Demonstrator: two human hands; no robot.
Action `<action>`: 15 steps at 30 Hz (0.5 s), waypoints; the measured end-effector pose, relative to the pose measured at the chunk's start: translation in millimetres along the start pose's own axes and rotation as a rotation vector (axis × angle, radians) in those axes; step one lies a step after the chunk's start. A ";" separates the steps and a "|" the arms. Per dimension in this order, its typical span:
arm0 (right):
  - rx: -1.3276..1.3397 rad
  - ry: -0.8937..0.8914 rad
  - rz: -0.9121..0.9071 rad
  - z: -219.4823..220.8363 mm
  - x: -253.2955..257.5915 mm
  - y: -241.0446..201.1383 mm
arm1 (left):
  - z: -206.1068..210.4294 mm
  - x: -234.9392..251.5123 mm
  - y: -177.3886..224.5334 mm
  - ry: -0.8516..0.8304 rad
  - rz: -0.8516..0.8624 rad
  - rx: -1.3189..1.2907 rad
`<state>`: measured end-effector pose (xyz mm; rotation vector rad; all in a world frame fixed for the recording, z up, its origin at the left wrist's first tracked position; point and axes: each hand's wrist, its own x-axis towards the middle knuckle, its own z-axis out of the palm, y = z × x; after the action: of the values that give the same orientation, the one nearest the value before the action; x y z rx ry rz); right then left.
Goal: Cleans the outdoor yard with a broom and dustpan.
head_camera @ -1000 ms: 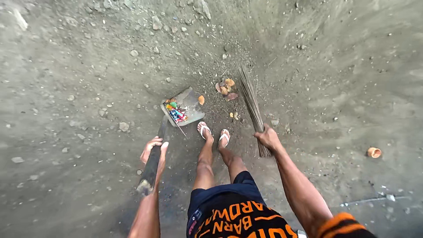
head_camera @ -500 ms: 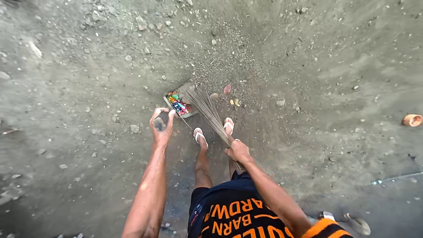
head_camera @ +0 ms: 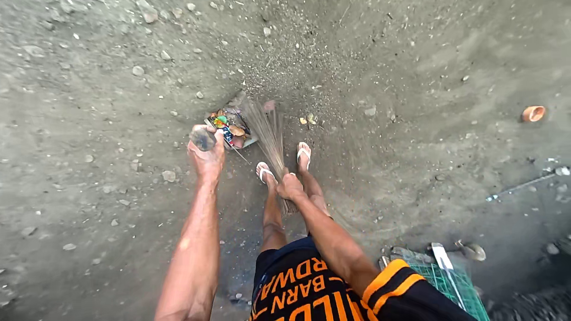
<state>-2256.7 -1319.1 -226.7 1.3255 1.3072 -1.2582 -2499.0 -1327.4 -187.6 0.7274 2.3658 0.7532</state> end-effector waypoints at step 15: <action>0.194 0.023 0.034 -16.8 28.8 56.6 | 8.1 4.2 3.5 -0.012 0.037 0.022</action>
<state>-2200.7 -1303.2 -257.2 1.4947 1.1975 -1.3769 -2495.7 -1319.6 -192.4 0.7851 2.3592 0.7374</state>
